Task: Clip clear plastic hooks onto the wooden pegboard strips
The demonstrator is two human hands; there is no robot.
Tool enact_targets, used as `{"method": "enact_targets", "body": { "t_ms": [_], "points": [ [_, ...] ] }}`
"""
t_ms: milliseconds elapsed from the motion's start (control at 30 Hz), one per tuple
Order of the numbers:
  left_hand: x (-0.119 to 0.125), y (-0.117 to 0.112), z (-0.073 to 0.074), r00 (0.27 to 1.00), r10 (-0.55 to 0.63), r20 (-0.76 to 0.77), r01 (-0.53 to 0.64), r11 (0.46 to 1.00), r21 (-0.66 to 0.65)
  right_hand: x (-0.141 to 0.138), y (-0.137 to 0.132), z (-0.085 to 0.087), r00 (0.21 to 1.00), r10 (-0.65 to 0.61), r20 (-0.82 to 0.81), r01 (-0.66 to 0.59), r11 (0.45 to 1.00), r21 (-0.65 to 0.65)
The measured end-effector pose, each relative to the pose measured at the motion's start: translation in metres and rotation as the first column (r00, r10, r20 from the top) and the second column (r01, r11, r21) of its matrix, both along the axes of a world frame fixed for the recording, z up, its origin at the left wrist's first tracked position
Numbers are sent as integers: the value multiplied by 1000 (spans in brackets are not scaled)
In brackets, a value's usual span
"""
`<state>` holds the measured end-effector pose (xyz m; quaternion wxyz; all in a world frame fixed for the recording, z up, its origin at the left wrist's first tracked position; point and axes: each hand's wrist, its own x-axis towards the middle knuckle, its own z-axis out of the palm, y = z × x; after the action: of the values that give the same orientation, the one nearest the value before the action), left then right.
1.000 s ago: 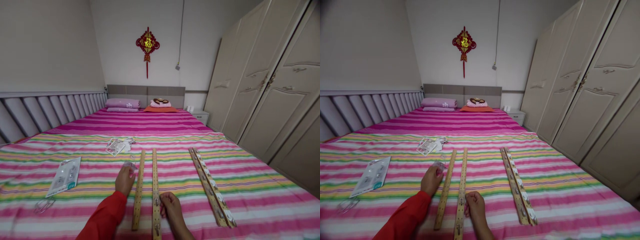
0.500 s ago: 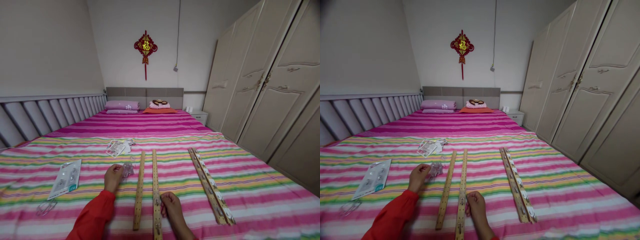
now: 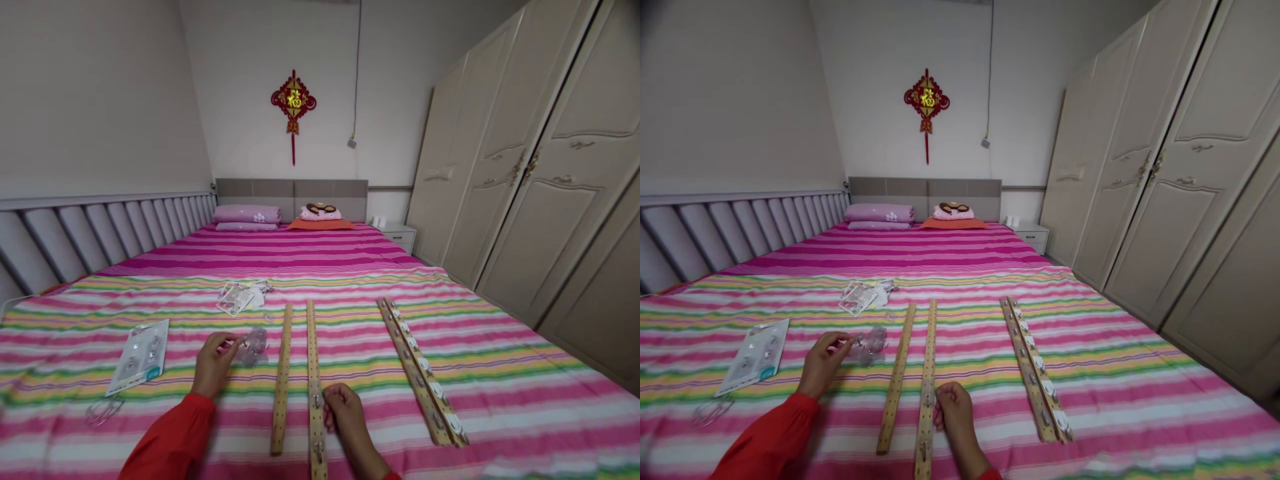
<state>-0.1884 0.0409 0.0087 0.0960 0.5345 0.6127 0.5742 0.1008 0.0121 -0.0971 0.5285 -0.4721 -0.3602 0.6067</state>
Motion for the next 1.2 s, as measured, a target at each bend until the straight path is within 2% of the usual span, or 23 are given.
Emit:
{"method": "enact_targets", "body": {
  "t_ms": [167,233,300,400,467,533,667,733,933,1067,1200],
  "points": [
    [2,-16,-4,960,26,279,23,985,-172,2,3,4,999,-3,48,4,1000,-16],
    [6,-22,-4,942,14,337,51,982,-181,-2,7,17,993,-32,111,25,997,70],
    [11,-26,-4,929,-11,370,79,982,-170,-14,13,35,978,-57,202,8,972,235],
    [17,-28,-2,920,-43,389,109,983,-150,-44,25,67,942,57,330,-186,909,374],
    [19,-29,0,921,-50,386,112,984,-139,-70,33,82,912,125,390,-282,883,375],
    [19,-29,1,923,-60,380,118,984,-132,-94,41,91,871,137,472,-318,890,328],
    [16,-29,1,922,-84,377,145,980,-136,-129,49,87,768,118,629,-406,850,336],
    [13,-29,0,923,-82,376,144,980,-139,-139,50,81,741,105,663,-412,851,326],
    [9,-30,2,935,-92,342,142,982,-123,-152,54,69,791,81,607,-345,877,333],
    [7,-31,5,950,-74,303,113,987,-111,-155,58,71,833,88,546,-284,916,284],
    [2,-33,2,956,-42,290,71,993,-90,-158,59,78,829,26,558,-181,958,224]
  ]
}}
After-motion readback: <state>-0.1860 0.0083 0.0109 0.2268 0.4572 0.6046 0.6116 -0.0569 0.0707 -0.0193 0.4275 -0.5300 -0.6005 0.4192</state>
